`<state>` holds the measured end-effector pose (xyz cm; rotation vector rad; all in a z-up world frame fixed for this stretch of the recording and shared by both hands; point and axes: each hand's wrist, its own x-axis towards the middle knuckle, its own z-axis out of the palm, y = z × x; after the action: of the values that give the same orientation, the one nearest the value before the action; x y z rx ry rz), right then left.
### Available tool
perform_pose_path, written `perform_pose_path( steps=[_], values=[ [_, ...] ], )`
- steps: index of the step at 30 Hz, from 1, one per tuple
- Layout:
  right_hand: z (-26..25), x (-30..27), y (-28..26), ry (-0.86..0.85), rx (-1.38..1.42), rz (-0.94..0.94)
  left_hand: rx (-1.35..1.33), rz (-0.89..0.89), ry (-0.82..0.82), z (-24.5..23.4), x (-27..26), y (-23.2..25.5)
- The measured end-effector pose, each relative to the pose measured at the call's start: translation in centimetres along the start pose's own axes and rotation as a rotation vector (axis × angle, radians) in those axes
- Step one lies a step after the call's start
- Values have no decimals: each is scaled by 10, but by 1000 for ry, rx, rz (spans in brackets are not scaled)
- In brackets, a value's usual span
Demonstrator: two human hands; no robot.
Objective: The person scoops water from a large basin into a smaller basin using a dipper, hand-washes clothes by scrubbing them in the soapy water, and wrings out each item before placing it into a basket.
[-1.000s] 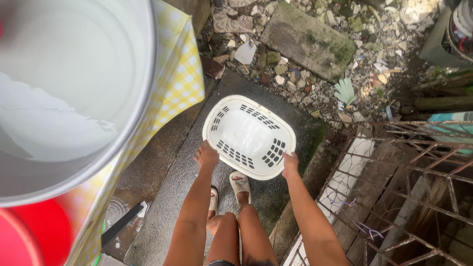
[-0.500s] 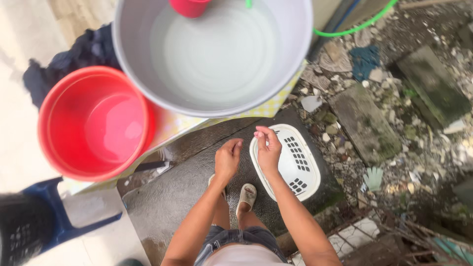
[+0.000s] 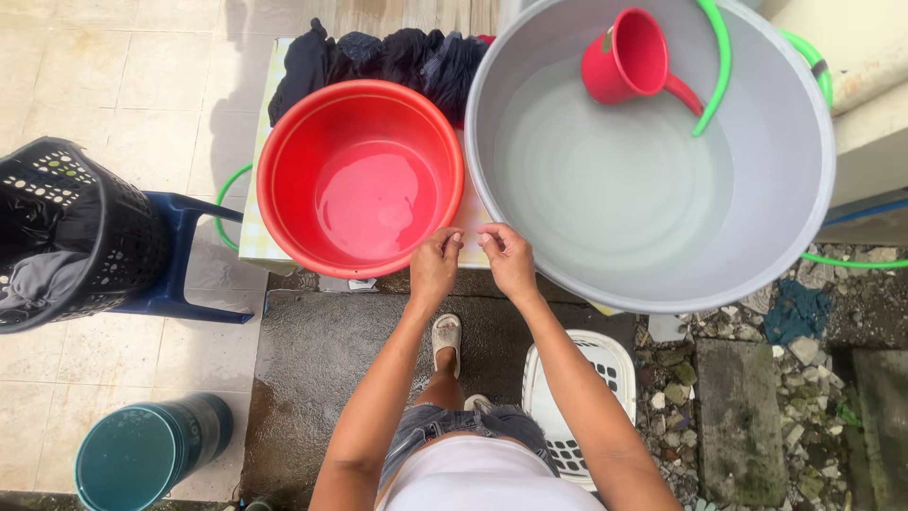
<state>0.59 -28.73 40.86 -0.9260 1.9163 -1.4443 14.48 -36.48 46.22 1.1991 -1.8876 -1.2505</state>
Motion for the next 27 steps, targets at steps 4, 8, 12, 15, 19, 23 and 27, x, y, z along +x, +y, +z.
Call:
perform_pose_path(
  steps=[4, 8, 12, 15, 19, 23, 27],
  values=[
    [-23, 64, 1, 84, 24, 12, 87, -2, -35, 4, 78, -8],
    [-56, 111, -3, 171, -2, 63, 118, 130, -12, 35, 194, -28],
    [-55, 148, 3, 149, 72, 73, 279, 42, 49, 77, 288, -56],
    [-40, 178, 6, 105, 79, 99, 357, -73, 58, 103, 326, -77],
    [-9, 212, 6, -2, 39, 103, 470, -141, 89, 121, 358, -76],
    [19, 255, 1, -46, 17, 94, 581, -81, 148, 118, 373, -67],
    [36, 256, 10, -101, -45, 52, 728, -58, 20, 126, 394, -86]
  ],
)
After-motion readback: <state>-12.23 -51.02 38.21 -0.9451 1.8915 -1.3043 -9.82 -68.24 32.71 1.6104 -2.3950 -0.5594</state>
